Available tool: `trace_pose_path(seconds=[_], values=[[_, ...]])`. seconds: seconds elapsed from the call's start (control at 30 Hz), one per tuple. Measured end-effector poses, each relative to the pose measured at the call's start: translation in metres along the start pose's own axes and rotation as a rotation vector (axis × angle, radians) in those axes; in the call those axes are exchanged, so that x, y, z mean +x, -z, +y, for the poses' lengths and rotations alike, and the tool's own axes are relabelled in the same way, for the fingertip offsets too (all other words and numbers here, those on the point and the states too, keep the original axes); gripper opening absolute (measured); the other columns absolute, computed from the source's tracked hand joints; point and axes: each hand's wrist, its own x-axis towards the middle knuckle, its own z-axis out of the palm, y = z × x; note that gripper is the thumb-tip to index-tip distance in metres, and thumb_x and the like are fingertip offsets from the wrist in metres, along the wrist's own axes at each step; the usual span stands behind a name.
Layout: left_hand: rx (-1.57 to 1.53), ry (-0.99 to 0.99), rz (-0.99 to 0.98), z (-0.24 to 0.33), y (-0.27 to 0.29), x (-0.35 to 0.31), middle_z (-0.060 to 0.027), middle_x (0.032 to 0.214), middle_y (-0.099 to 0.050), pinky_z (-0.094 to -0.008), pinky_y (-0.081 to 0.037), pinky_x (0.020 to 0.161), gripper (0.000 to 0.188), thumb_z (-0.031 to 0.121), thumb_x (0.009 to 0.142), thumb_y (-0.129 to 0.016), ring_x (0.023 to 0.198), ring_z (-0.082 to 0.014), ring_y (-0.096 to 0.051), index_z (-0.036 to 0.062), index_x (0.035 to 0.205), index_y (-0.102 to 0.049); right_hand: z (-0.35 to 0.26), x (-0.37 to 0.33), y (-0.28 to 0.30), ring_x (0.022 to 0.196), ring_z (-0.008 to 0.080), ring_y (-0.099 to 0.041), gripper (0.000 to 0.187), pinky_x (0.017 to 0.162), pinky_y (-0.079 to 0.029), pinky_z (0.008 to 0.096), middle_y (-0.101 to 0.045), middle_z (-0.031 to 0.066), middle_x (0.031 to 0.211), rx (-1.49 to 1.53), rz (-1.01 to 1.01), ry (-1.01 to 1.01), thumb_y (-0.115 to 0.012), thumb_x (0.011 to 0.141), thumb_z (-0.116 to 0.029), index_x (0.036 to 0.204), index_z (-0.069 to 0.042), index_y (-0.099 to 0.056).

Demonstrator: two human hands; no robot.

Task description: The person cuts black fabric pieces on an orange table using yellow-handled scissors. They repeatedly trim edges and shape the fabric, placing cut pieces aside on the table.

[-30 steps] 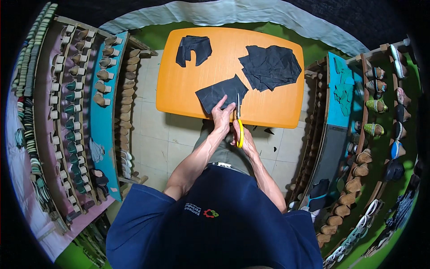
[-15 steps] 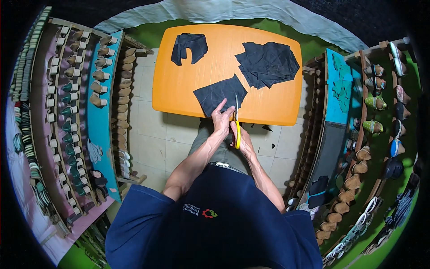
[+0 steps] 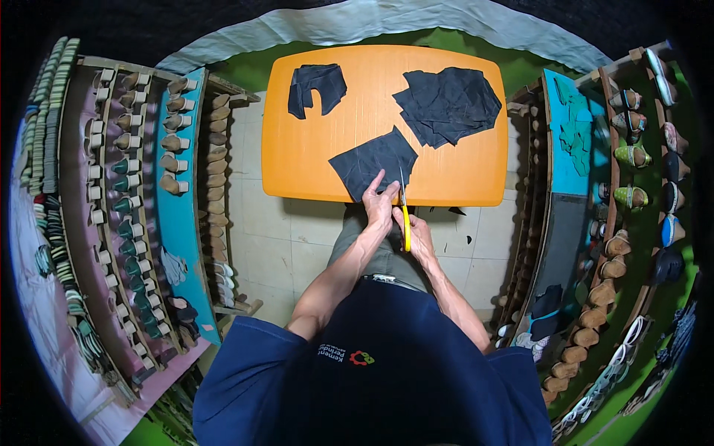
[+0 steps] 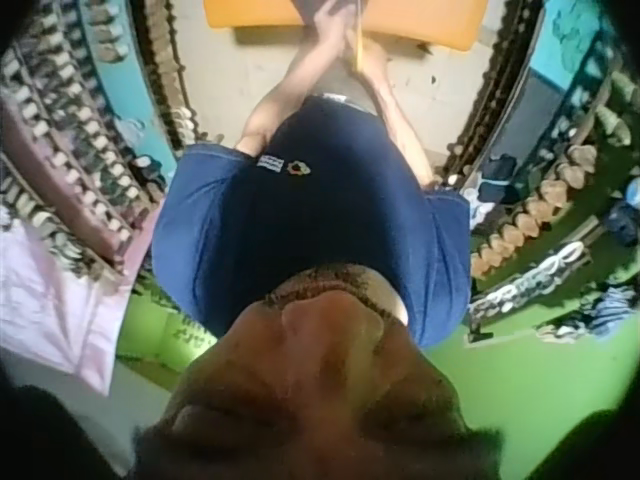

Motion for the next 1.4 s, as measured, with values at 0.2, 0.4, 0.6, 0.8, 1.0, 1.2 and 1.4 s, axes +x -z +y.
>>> trace_pose_path(seconds=[0.2, 0.4, 0.6, 0.8, 1.0, 1.2, 1.4], values=[[0.024, -0.011, -0.018, 0.000, 0.002, 0.001, -0.0131, 0.100, -0.069, -0.0252, -0.059, 0.080, 0.059, -0.011, 0.084, -0.069, 0.083, -0.0163, -0.069, -0.0041, 0.140, -0.050, -0.004, -0.003, 0.003, 0.043, 0.0102, -0.051, 0.062, 0.040, -0.044, 0.0266, -0.050, -0.0004, 0.053, 0.019, 0.007, 0.000, -0.066, 0.086, -0.067, 0.073, -0.007, -0.058], [0.064, 0.007, -0.032, -0.003, 0.003, -0.006, -0.0051, 0.085, -0.069, -0.0215, -0.050, 0.062, 0.059, -0.008, 0.085, -0.069, 0.068, -0.0081, -0.061, -0.0027, 0.141, -0.051, -0.002, 0.012, 0.005, 0.046, 0.0111, -0.053, 0.068, 0.042, -0.046, 0.0281, -0.048, -0.0006, 0.056, -0.008, -0.022, -0.038, -0.062, 0.084, -0.073, 0.076, -0.006, -0.056], [0.056, 0.032, -0.031, 0.000, 0.000, -0.011, -0.0057, 0.090, -0.069, -0.0216, -0.051, 0.067, 0.058, -0.009, 0.086, -0.068, 0.073, -0.0085, -0.062, -0.0022, 0.141, -0.051, 0.011, 0.022, 0.008, 0.045, 0.0108, -0.053, 0.068, 0.041, -0.046, 0.0276, -0.047, -0.0009, 0.055, 0.027, -0.045, -0.051, -0.064, 0.083, -0.073, 0.074, -0.007, -0.054], [0.050, 0.019, -0.038, -0.005, 0.005, -0.009, -0.0063, 0.090, -0.069, -0.0213, -0.052, 0.069, 0.058, -0.008, 0.087, -0.068, 0.074, -0.0091, -0.063, -0.0021, 0.141, -0.051, -0.004, 0.011, 0.011, 0.048, 0.0114, -0.051, 0.064, 0.045, -0.044, 0.0305, -0.051, 0.0003, 0.057, -0.017, 0.027, -0.037, -0.070, 0.083, -0.067, 0.070, -0.005, -0.058], [0.116, 0.033, -0.045, -0.002, 0.007, -0.012, -0.0046, 0.085, -0.069, -0.0219, -0.051, 0.066, 0.060, -0.008, 0.086, -0.069, 0.070, -0.0077, -0.061, -0.0020, 0.142, -0.050, 0.000, 0.018, 0.011, 0.043, 0.0104, -0.051, 0.065, 0.039, -0.044, 0.0269, -0.048, -0.0013, 0.056, 0.000, 0.011, -0.041, -0.066, 0.083, -0.070, 0.070, -0.008, -0.053], [0.124, 0.033, -0.043, -0.006, 0.010, -0.010, -0.0076, 0.090, -0.070, -0.0228, -0.052, 0.067, 0.061, -0.007, 0.085, -0.070, 0.073, -0.0094, -0.063, -0.0019, 0.142, -0.050, -0.001, 0.017, 0.012, 0.045, 0.0112, -0.052, 0.063, 0.042, -0.046, 0.0287, -0.053, 0.0005, 0.055, 0.030, 0.015, -0.064, -0.071, 0.083, -0.066, 0.069, -0.006, -0.057], [0.053, 0.028, 0.054, -0.002, 0.005, -0.009, -0.0101, 0.103, -0.070, -0.0271, -0.053, 0.076, 0.056, -0.001, 0.084, -0.075, 0.084, -0.0141, -0.066, -0.0009, 0.137, -0.055, -0.006, 0.011, 0.015, 0.042, 0.0107, -0.051, 0.061, 0.040, -0.046, 0.0279, -0.049, -0.0010, 0.052, 0.021, 0.003, -0.064, -0.072, 0.084, -0.063, 0.066, -0.007, -0.054]])
